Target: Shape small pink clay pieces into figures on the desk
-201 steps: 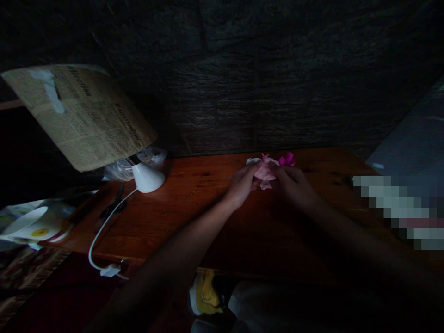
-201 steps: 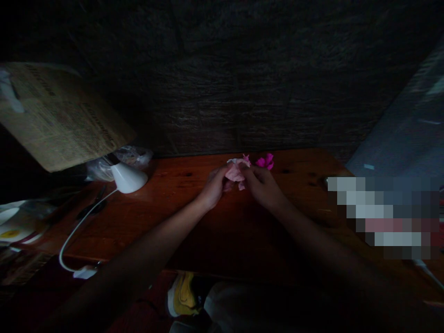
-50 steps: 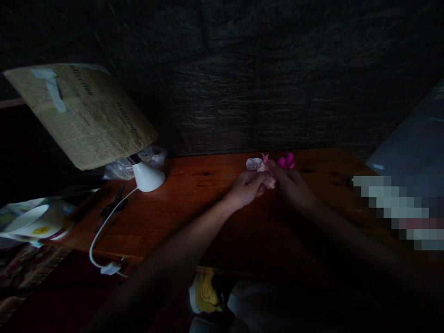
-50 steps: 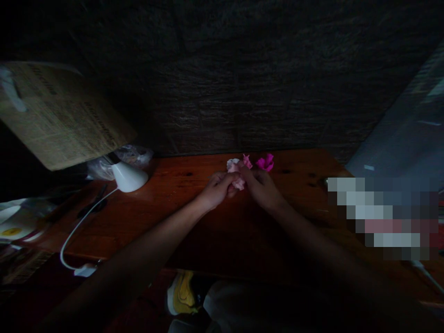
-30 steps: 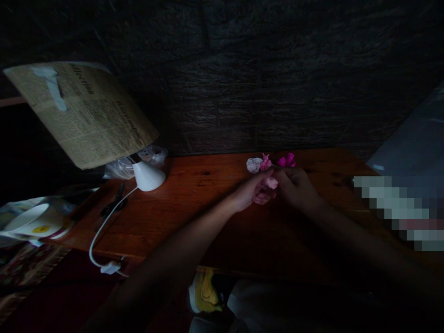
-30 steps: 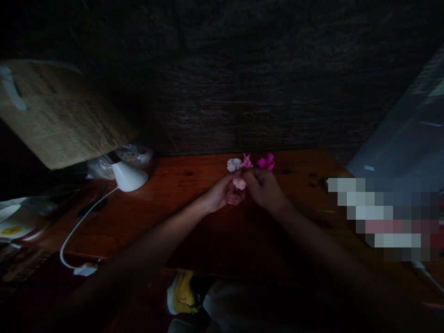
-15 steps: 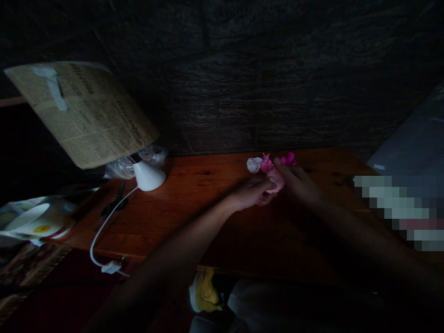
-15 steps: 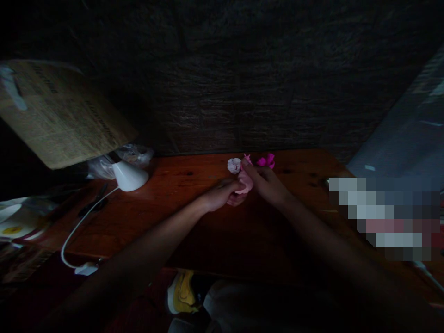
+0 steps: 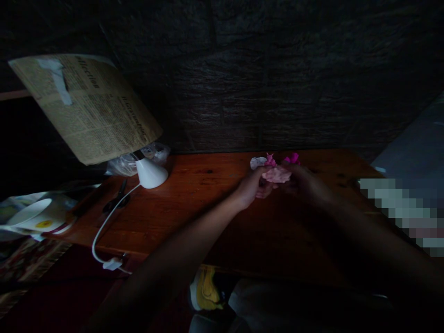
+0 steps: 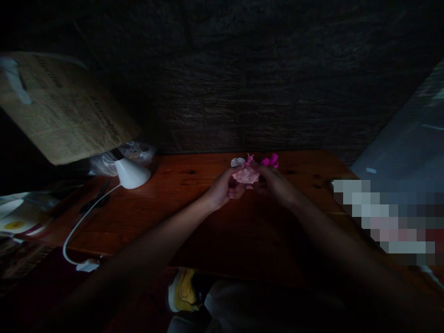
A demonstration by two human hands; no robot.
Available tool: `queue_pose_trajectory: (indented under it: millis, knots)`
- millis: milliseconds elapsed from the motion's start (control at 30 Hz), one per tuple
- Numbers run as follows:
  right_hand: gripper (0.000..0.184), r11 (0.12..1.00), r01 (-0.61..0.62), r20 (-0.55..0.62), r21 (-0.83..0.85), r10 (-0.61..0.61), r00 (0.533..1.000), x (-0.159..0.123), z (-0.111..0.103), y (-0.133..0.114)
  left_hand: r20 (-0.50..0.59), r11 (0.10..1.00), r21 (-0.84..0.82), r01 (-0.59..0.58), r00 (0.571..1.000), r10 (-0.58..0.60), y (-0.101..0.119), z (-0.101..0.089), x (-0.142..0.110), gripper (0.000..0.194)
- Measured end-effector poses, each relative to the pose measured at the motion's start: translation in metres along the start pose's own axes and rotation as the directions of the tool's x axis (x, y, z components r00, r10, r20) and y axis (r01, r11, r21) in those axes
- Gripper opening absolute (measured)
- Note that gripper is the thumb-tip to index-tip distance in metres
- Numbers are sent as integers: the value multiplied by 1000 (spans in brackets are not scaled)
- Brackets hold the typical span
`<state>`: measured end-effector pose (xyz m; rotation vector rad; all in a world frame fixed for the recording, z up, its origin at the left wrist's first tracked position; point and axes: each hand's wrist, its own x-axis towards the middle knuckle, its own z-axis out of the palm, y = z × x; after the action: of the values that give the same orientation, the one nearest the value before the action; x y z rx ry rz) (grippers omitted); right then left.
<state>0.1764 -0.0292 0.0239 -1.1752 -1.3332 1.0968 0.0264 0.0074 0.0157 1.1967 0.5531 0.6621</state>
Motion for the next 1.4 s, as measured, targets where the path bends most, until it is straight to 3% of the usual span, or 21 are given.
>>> queue_pose_trajectory:
  millis: [133, 233, 333, 500, 767, 933, 1167, 1400]
  knots:
    - [50, 994, -78, 49, 81, 74, 996, -1, 2, 1, -183, 993, 27, -116, 976, 119, 1, -5, 3, 58]
    - [53, 1000, -27, 37, -9, 28, 999, -6, 5, -2, -221, 985, 103, -139, 962, 159, 2, -2, 0, 59]
    - [56, 999, 2, 95, -36, 1, 995, -10, 6, -6, -245, 976, 151, -157, 950, 191, 3, 2, -2, 58]
    - [62, 999, -15, 199, 52, 5, 980, -9, 6, -4, -196, 956, 177, -234, 943, 268, 1, 2, 0, 49]
    - [55, 994, -41, 194, 98, 21, 981, -9, 9, -1, -108, 941, 78, -329, 936, 336, 2, 0, 0, 40]
    - [48, 993, -35, 111, 110, 23, 994, -12, 14, -8, -205, 976, 55, -213, 954, 220, 2, 5, -2, 45]
    - [59, 1000, 8, -39, 17, -7, 999, -11, 17, -14, -198, 977, 182, -110, 969, 146, 0, 1, 0, 61]
    - [63, 999, 36, 28, 21, -37, 999, -8, 16, -4, -166, 979, 162, -126, 974, 153, -7, -1, 2, 64]
